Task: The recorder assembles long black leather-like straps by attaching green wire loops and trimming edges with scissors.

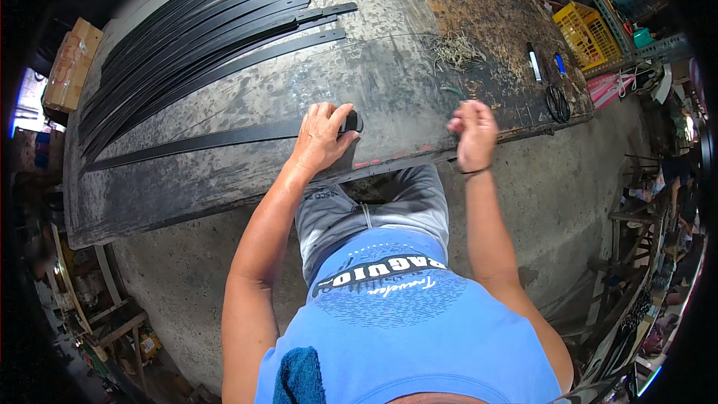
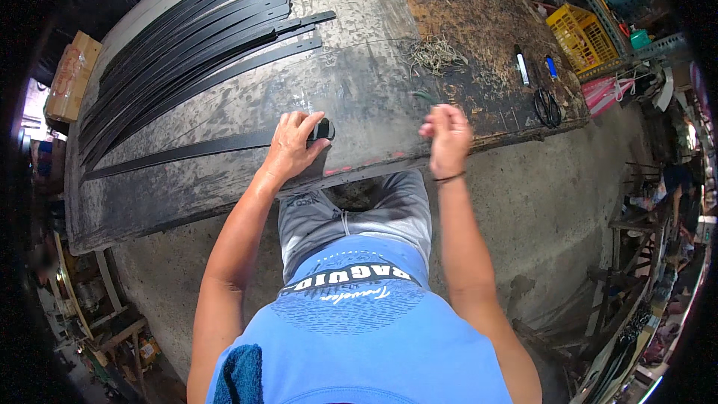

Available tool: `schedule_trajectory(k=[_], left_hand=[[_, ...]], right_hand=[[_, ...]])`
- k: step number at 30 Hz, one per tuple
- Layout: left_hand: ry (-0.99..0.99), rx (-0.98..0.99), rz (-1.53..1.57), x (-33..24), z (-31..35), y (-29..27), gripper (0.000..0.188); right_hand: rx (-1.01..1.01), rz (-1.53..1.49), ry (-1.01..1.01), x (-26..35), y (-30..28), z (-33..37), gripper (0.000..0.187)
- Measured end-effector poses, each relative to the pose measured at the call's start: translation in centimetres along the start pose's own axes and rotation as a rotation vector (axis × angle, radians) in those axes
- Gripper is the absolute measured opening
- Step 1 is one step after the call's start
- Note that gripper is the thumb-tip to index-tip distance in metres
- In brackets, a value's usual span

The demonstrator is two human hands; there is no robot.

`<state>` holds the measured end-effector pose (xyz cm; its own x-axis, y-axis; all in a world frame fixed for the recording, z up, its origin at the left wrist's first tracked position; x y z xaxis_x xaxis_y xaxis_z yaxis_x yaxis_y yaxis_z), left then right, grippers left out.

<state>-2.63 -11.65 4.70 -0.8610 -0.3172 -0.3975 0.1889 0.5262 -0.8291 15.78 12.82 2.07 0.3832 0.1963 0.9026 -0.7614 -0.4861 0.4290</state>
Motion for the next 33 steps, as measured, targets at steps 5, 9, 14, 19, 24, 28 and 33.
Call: schedule_trajectory(k=[5, 9, 14, 19, 24, 28, 33], left_hand=[[-0.067, 0.141, -0.033, 0.8, -0.5, 1.2, 0.044], [0.005, 0.012, 0.026, -0.7, -1.3, 1.6, 0.037], [-0.176, 0.102, 0.116, -0.6, -0.8, 1.8, 0.035], [-0.191, 0.028, 0.065, -0.7, -1.3, 2.7, 0.030], [-0.199, 0.033, 0.040, -0.6, -1.2, 3.5, 0.021], [-0.212, 0.030, 0.058, -0.7, -1.0, 3.6, 0.021], [-0.237, 0.056, -0.021, -0.2, -0.6, 4.0, 0.026]], right_hand=[[-0.158, 0.106, -0.074, 6.9, -10.4, -2.4, 0.016], [-0.185, 0.143, -0.037, 10.6, -16.1, -3.0, 0.020], [-0.039, 0.355, 0.196, 11.0, -16.5, -6.0, 0.019], [0.105, 0.700, 0.404, 12.5, -17.4, -10.3, 0.013], [0.336, 1.041, 0.644, 10.8, -16.6, -13.3, 0.010], [0.410, 1.089, 0.740, 8.8, -17.2, -15.1, 0.010], [0.476, 1.243, 0.682, 7.5, -17.2, -16.2, 0.017]])
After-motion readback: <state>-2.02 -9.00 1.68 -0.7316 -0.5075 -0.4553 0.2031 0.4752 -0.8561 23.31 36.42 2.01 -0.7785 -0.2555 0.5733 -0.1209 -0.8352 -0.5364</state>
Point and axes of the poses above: each hand's wrist, its own z-axis away from the middle knuckle, its own y-axis out of the palm, x = y × z, the point moved 7 cm from there along -z, towards the middle knuckle, and after that the axes turned 6 degrees about -z, right-handed, at the moved point
